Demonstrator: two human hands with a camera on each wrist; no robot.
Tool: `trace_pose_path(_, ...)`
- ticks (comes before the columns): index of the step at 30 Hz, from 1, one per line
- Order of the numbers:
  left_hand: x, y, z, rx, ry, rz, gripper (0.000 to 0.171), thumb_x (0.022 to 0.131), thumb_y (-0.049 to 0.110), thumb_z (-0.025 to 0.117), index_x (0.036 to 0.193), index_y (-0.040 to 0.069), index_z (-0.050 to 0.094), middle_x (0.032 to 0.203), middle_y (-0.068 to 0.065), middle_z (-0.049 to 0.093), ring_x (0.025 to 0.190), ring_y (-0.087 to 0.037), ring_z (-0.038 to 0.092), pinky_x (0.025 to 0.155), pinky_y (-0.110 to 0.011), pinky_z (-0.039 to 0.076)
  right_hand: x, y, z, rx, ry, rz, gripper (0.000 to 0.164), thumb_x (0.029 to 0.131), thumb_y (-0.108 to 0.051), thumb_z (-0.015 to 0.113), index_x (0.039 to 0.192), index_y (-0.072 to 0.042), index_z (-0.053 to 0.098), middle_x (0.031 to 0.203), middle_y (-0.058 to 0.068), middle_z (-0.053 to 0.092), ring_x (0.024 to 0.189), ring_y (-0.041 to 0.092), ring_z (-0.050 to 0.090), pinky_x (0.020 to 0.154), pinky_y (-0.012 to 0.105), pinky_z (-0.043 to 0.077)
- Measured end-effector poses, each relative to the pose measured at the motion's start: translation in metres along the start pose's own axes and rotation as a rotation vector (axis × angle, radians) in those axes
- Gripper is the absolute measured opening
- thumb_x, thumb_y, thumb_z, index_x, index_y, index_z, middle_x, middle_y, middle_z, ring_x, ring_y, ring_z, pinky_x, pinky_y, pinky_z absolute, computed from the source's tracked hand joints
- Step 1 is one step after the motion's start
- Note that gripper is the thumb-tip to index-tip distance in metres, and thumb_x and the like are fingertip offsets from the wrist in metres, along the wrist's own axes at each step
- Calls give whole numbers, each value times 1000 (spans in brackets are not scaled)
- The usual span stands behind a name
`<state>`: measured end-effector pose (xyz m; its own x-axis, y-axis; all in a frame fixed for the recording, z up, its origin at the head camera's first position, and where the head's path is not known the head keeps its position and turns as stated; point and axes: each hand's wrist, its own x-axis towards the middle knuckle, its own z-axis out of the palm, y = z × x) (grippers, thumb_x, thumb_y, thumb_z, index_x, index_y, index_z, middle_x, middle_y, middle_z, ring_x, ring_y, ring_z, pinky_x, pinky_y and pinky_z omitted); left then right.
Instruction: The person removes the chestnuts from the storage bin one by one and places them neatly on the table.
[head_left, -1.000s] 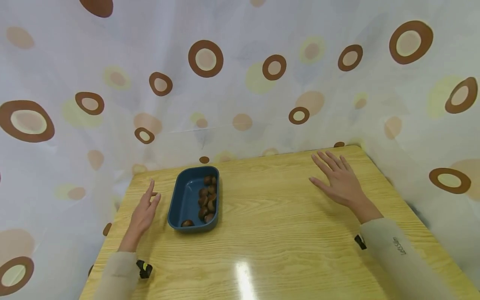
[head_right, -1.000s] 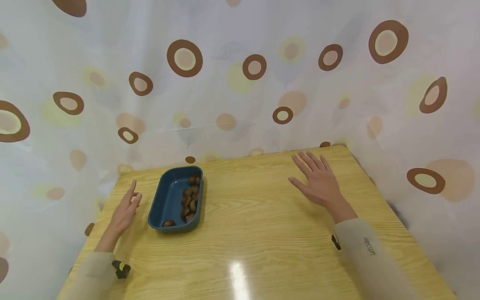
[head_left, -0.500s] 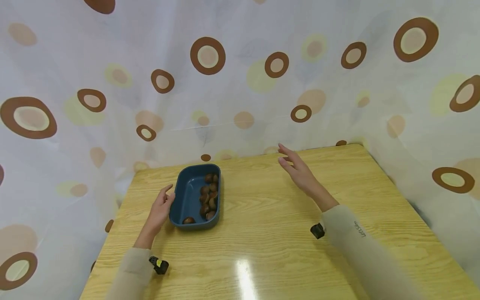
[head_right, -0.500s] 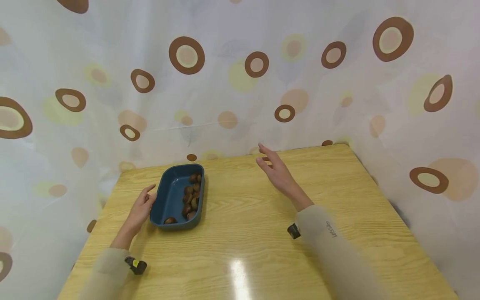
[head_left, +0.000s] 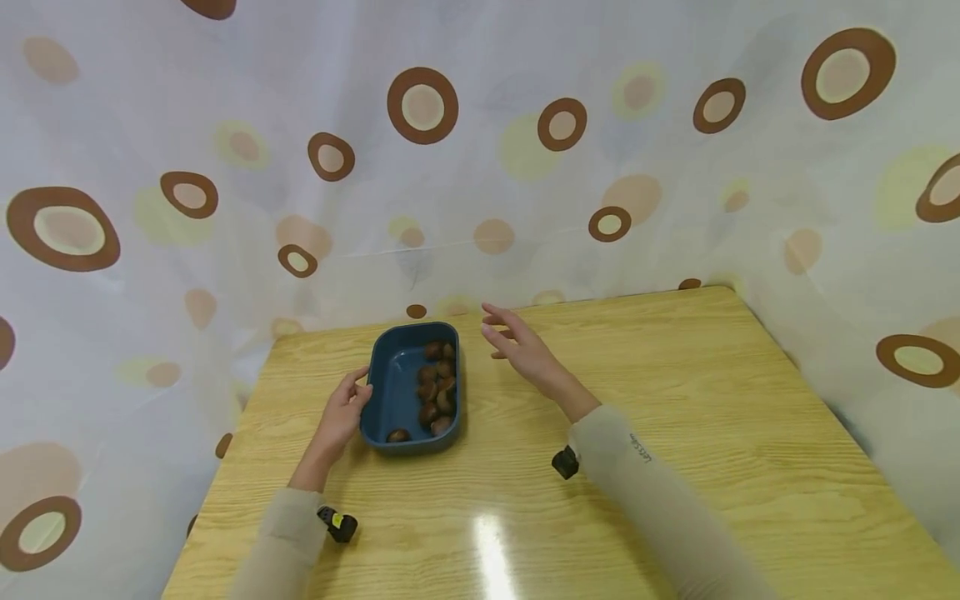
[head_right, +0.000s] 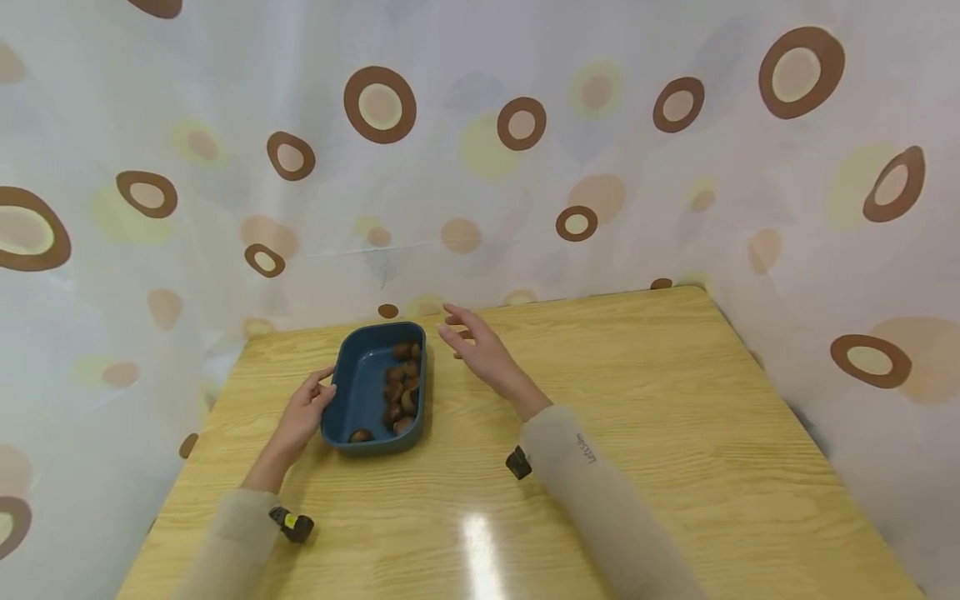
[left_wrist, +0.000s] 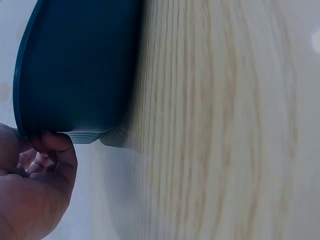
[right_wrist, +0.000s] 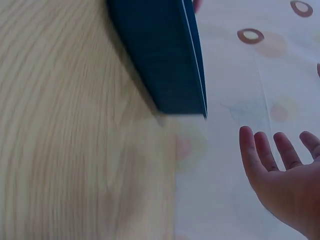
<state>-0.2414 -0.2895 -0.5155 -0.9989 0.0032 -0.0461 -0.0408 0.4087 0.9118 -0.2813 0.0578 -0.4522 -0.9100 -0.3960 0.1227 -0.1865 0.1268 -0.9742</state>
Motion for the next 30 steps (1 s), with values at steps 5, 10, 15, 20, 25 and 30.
trace_pose_path(5, 2, 3, 13, -14, 12, 9, 46, 112, 19, 48, 156, 5, 44, 97, -8, 55, 107, -25, 52, 106, -41, 38, 6, 6, 28, 45, -53, 44, 56, 111, -34, 49, 162, -18, 34, 153, 19, 42, 137, 44, 48, 106, 57, 51)
trace_pose_path(10, 4, 5, 23, -22, 11, 24, 46, 111, 19, 50, 154, 3, 45, 99, -13, 59, 105, -24, 54, 98, -34, 40, 9, 9, 53, 104, -59, 109, 56, 111, -33, 51, 162, -18, 34, 149, 19, 45, 136, 46, 48, 107, 57, 49)
trace_pose_path(15, 5, 5, 28, -44, 6, 28, 46, 111, 19, 50, 154, 4, 45, 98, -12, 58, 99, -21, 53, 86, -26, 43, 14, 9, 71, 107, 13, 172, 58, 109, -34, 54, 161, -15, 36, 151, 18, 46, 139, 39, 48, 111, 57, 46)
trace_pose_path(20, 5, 5, 29, -54, -3, 30, 46, 112, 20, 48, 155, 5, 44, 96, -7, 54, 92, -18, 50, 79, -25, 43, 24, 10, 85, 56, 113, 227, 61, 108, -34, 55, 161, -10, 35, 152, 18, 45, 143, 35, 44, 118, 53, 38)
trace_pose_path(25, 5, 4, 29, -61, -5, 28, 46, 112, 20, 48, 155, 6, 44, 95, -6, 55, 92, -17, 52, 79, -24, 45, 33, 11, 96, 44, 186, 271, 59, 109, -31, 53, 159, -6, 37, 153, 20, 45, 143, 36, 44, 120, 52, 36)
trace_pose_path(30, 5, 1, 28, -76, -11, 30, 46, 112, 20, 47, 156, 6, 43, 95, -6, 56, 90, -15, 54, 76, -22, 47, 39, 14, 102, 57, 206, 309, 57, 110, -31, 51, 159, -7, 37, 154, 20, 44, 144, 36, 44, 119, 52, 36)
